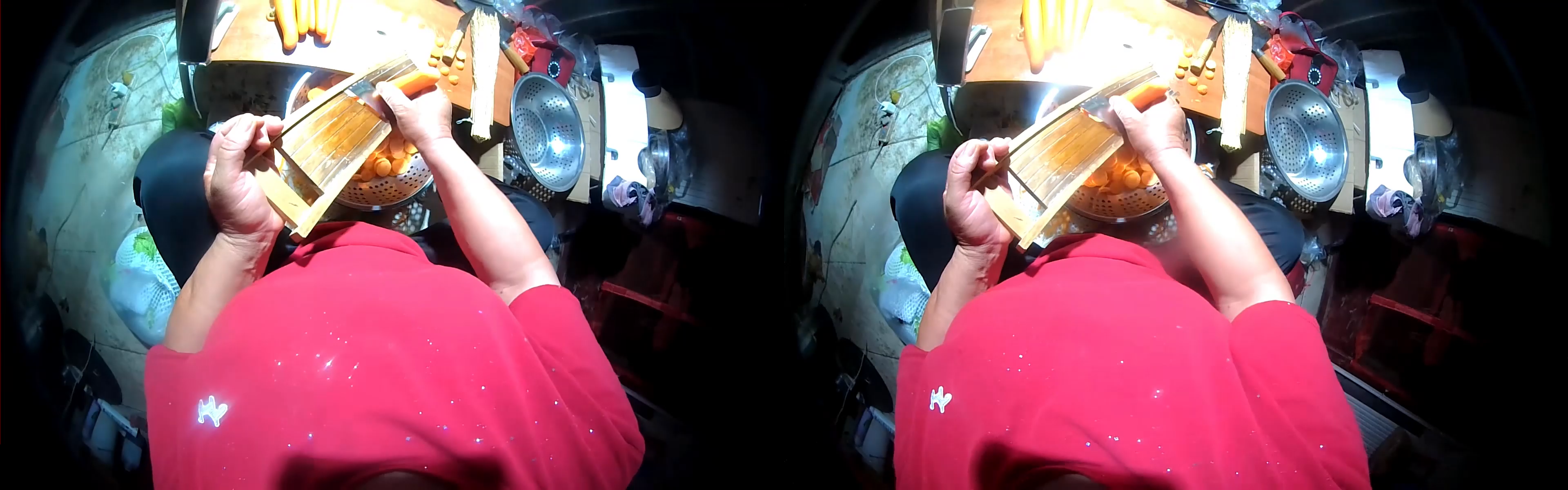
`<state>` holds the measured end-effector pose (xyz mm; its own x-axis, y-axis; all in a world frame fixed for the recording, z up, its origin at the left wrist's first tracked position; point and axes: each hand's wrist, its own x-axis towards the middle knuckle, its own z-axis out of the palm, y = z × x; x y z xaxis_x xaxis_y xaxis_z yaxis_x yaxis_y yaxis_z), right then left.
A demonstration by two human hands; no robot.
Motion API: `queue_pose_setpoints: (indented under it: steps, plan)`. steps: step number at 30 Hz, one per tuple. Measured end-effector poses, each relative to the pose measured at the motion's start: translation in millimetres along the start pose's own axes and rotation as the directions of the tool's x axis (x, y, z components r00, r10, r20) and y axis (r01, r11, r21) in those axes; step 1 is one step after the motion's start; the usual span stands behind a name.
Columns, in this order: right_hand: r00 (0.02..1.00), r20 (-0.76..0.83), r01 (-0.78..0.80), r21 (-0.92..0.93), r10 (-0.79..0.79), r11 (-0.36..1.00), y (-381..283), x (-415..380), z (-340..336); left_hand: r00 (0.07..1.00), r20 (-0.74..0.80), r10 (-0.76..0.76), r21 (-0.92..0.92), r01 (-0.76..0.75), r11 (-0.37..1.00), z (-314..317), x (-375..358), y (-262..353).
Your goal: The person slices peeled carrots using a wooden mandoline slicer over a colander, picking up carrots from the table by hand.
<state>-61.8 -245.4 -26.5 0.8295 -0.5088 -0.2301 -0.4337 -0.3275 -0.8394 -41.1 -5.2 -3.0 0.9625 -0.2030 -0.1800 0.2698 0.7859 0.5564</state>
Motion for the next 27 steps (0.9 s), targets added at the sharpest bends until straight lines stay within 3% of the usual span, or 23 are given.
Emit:
queue_pose_setpoints:
  steps: [2,5,7,9,11,13,15,17,18,22,23,25,27]
  plan:
    - [0.99,-0.125,0.039,-0.231,-0.07,0.972,1.2,4.3,-2.5,1.0,-0.011,0.002,-0.012,-0.002,1.0,-0.8,0.4,0.0]
    - [0.993,-0.104,0.029,-0.259,-0.057,0.965,1.2,-4.8,-9.1,1.0,-0.023,0.005,-0.043,-0.006,0.999,-2.7,-6.8,-4.0]
    - [0.994,-0.058,0.081,-0.199,-0.094,0.977,-4.5,-10.5,-12.6,1.0,-0.018,0.009,-0.047,-0.009,0.999,-2.6,-5.0,-2.7]
    - [0.968,-0.129,0.223,0.04,-0.216,0.974,-2.6,-12.1,-15.1,1.0,-0.019,-0.001,-0.03,0.001,1.0,-3.2,-4.8,-2.0]
    - [0.948,-0.178,0.263,-0.037,-0.265,0.964,-2.7,-12.9,-21.0,1.0,-0.025,0.003,-0.026,-0.004,1.0,-3.8,-6.3,-2.4]
    - [0.949,-0.099,0.284,-0.15,-0.301,0.947,-4.3,-11.0,-26.0,1.0,-0.029,0.006,-0.021,-0.007,1.0,-2.6,-5.7,-2.2]
    - [0.944,-0.12,0.283,-0.19,-0.309,0.94,-10.4,-12.6,-23.2,1.0,-0.017,-0.001,-0.036,0.0,0.999,-2.6,-4.8,-1.6]
    - [0.906,-0.032,0.399,-0.267,-0.421,0.877,-18.0,-23.9,-19.5,1.0,-0.029,-0.003,-0.008,0.003,1.0,-3.1,-7.5,-1.7]
    - [0.91,0.026,0.412,-0.167,-0.414,0.896,-31.1,-35.8,-15.5,0.999,-0.033,-0.008,0.02,0.009,1.0,-1.9,-7.7,-1.3]
    - [0.796,0.041,0.597,-0.219,-0.604,0.772,-38.2,-54.0,-5.5,1.0,-0.026,-0.008,0.015,0.009,1.0,0.0,-8.7,-0.5]
    - [0.869,0.043,0.483,-0.287,-0.493,0.827,-28.4,-40.0,-11.8,0.999,-0.031,-0.011,0.021,0.012,1.0,0.3,-9.0,-0.9]
    - [0.969,-0.073,0.215,-0.224,-0.237,0.95,-18.2,-14.5,-21.0,0.999,-0.034,-0.009,0.028,0.01,1.0,-0.6,-10.9,-1.4]
    - [0.951,-0.186,0.178,-0.324,-0.248,0.929,-3.7,12.7,-26.6,0.999,-0.032,-0.009,0.026,0.01,1.0,-1.4,-10.9,-1.4]
